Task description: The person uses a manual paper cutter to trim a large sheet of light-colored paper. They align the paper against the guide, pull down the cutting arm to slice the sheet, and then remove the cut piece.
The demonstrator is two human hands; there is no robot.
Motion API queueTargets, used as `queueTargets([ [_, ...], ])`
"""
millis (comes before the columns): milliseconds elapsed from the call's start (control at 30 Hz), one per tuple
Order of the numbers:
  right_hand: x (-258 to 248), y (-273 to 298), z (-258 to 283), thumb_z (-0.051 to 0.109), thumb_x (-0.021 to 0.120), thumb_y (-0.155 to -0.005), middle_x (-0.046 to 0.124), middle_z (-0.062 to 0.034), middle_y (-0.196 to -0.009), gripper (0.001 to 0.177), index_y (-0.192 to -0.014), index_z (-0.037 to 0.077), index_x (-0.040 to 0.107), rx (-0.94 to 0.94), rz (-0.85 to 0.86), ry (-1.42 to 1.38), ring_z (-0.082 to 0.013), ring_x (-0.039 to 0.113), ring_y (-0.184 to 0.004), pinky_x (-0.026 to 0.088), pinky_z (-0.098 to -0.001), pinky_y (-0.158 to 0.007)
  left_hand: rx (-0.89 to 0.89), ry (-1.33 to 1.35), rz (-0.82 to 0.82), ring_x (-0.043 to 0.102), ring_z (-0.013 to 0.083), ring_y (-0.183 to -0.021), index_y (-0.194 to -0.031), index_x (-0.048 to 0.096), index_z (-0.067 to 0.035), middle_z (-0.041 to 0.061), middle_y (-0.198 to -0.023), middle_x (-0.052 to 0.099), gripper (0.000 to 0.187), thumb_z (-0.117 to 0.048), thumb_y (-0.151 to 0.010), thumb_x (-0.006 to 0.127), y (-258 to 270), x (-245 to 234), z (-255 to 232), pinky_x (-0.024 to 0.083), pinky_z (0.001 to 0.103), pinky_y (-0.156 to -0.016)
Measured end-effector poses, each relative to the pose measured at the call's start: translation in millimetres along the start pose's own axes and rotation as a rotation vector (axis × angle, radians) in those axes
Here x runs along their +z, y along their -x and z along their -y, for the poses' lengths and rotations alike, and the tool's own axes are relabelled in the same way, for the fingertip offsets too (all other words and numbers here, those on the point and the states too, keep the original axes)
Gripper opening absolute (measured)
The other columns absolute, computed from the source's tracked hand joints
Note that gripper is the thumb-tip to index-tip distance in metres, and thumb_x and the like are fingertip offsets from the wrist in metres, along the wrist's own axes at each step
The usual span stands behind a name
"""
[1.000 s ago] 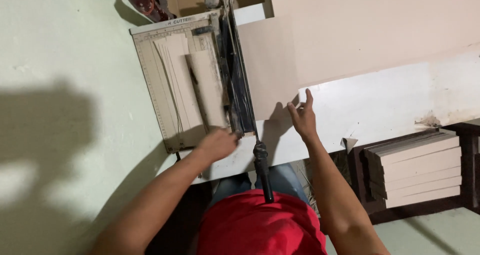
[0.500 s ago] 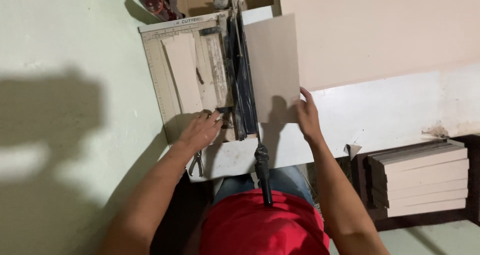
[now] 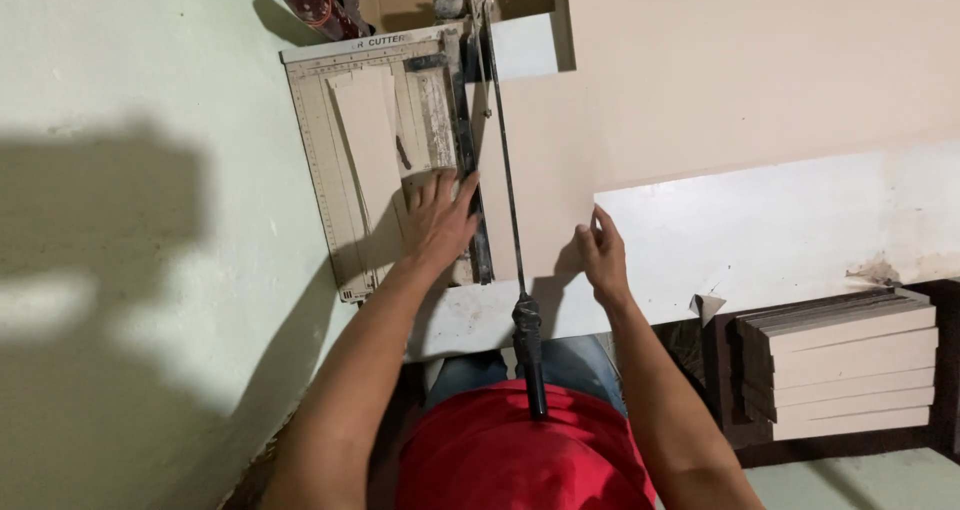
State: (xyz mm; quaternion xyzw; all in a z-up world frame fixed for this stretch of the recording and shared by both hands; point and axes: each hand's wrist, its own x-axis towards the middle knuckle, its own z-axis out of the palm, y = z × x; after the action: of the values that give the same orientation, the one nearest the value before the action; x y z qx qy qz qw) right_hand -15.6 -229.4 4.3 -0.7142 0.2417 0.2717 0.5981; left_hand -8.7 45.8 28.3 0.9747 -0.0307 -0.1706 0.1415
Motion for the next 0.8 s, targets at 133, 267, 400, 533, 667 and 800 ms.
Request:
queueTargets([
  [133,1.2,-24.3,-3.2,0.018,0.053,-0.11,0.048,-0.0277,-0.15,0.052,-0.158,0.011,0.036,-0.097,-0.008,0.068,-0.0465,0.045,-0.141,0.039,-0.0614,-0.116,-0.091,0.1,0.182,0.019,0.0458,-0.15,-0.162,0.024,-0.022,0.025,-0.159,0.027,0.079,-0.038,-0.098,0.067,-17.4,-24.6,-22.3,0.017,0.064,-0.12],
  [267,6.8,-34.3,0.2,0.021,0.049,-0.112,0.052,-0.0353,-0.143,0.051,-0.158,0.007,0.033,-0.113,-0.015,0.109,-0.0513,0.049,-0.135,0.042,-0.0636,-0.112,-0.167,0.088,0.29,0.003,0.0486,-0.153,-0.164,0.017,-0.023,0.028,-0.165,0.01,0.099,-0.048,-0.087,0.075,-35.5,-9.8,-25.3,0.005,0.065,-0.122],
  [400,3.4,-43.9,-12.2,0.025,0.05,-0.112,0.052,-0.0347,-0.142,0.052,-0.159,0.007,0.034,-0.119,-0.02,0.106,-0.0518,0.05,-0.134,0.042,-0.0638,-0.111,-0.207,0.032,0.337,-0.003,0.0475,-0.154,-0.16,0.032,-0.012,0.029,-0.167,-0.001,0.097,-0.047,-0.083,0.079,-42.5,-1.7,-29.9,0.001,0.064,-0.122],
  [533,3.9,-14.8,34.4,0.034,0.059,-0.104,0.051,-0.0227,-0.142,0.057,-0.154,0.011,0.044,-0.119,-0.076,0.752,-0.0477,0.06,-0.121,0.053,-0.0619,-0.1,-0.248,-0.083,0.413,-0.006,0.0469,-0.154,-0.165,0.014,-0.013,0.028,-0.167,-0.008,0.11,-0.043,-0.083,0.081,-45.6,-5.5,-37.1,0.005,0.07,-0.119],
  [667,20.1,76.4,97.7,0.053,0.048,-0.105,0.066,-0.0261,-0.121,0.06,-0.154,0.019,0.049,-0.139,-0.138,1.163,-0.0524,0.07,-0.098,0.057,-0.063,-0.079,-0.245,-0.168,0.415,-0.003,0.0473,-0.154,-0.165,0.01,-0.012,0.029,-0.166,-0.007,0.113,-0.042,-0.082,0.082,-47.9,-4.7,-37.9,0.013,0.071,-0.118],
  [800,52.6,179.5,109.7,0.056,0.054,-0.093,0.076,-0.0278,-0.1,0.093,-0.166,0.011,0.016,-0.13,0.201,1.003,-0.0458,0.077,-0.083,0.063,-0.0518,-0.069,-0.247,-0.164,0.427,-0.002,0.0479,-0.153,-0.165,0.006,-0.012,0.029,-0.166,-0.007,0.117,-0.045,-0.082,0.081,-50.0,8.0,-34.0,0.012,0.073,-0.116],
])
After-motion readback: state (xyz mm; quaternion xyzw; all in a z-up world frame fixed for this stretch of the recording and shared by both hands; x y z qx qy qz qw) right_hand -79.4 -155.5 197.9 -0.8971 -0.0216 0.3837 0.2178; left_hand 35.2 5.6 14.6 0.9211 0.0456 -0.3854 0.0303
